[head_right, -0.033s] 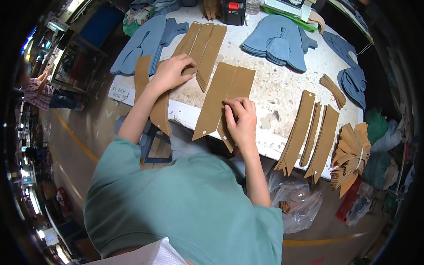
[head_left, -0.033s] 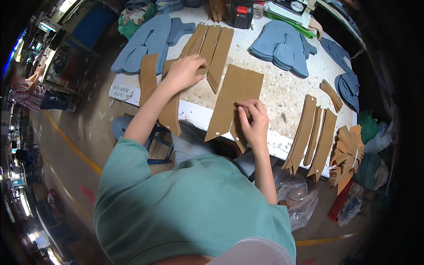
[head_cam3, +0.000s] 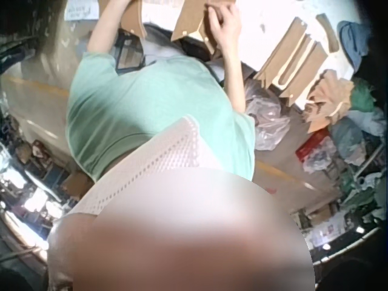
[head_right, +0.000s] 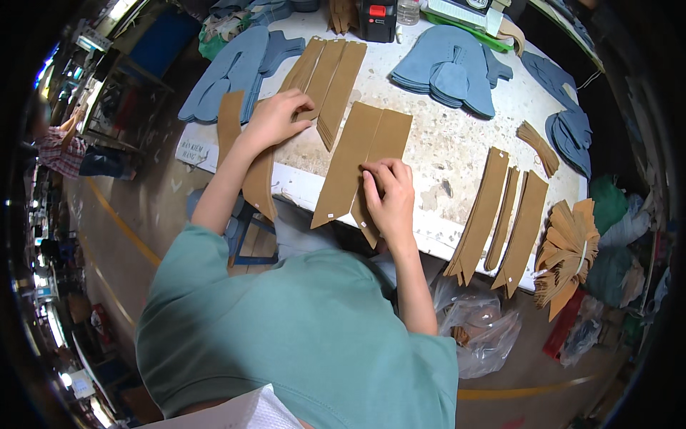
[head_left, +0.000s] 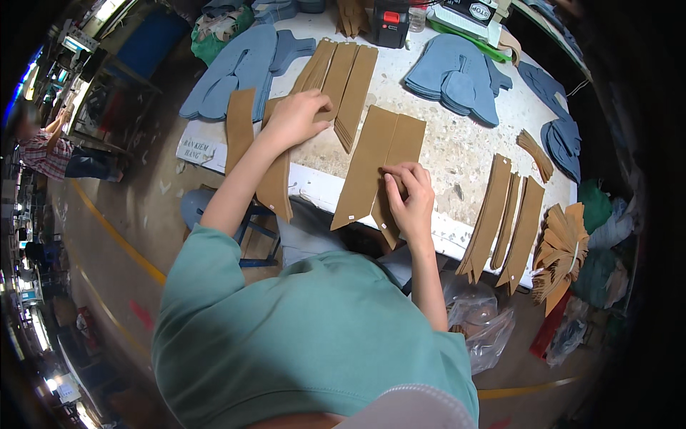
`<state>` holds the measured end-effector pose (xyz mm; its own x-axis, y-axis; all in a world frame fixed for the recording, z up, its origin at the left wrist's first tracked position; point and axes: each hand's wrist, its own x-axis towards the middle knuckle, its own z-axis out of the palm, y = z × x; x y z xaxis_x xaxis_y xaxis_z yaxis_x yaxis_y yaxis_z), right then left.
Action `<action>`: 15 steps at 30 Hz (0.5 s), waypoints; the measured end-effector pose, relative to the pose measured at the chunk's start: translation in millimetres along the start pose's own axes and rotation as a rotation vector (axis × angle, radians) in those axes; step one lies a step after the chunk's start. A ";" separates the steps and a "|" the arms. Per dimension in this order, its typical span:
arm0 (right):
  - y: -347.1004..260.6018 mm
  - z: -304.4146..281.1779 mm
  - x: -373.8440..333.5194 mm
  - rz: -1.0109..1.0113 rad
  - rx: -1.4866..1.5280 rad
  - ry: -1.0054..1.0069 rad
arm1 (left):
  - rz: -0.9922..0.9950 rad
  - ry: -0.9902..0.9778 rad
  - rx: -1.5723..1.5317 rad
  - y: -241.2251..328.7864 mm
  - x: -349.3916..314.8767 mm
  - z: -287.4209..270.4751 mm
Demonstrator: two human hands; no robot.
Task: The person sorts and stacks brown cardboard pieces on a worktable. They pick up individual pieces, align them, and place them into neat stacks while occasionally moving other pieces aside.
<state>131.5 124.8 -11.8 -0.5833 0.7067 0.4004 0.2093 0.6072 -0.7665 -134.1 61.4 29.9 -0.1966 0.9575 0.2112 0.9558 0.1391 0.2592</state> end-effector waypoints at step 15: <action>-2.3 8.9 41.3 0.329 0.316 -0.311 | 0.136 -0.134 -0.535 103.9 -59.3 -8.8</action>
<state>99.9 149.4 2.0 -0.7413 0.6710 -0.0157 0.2017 0.2003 -0.9587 -25.1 16.9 52.5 -0.0169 0.9864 0.1637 0.7193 -0.1017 0.6872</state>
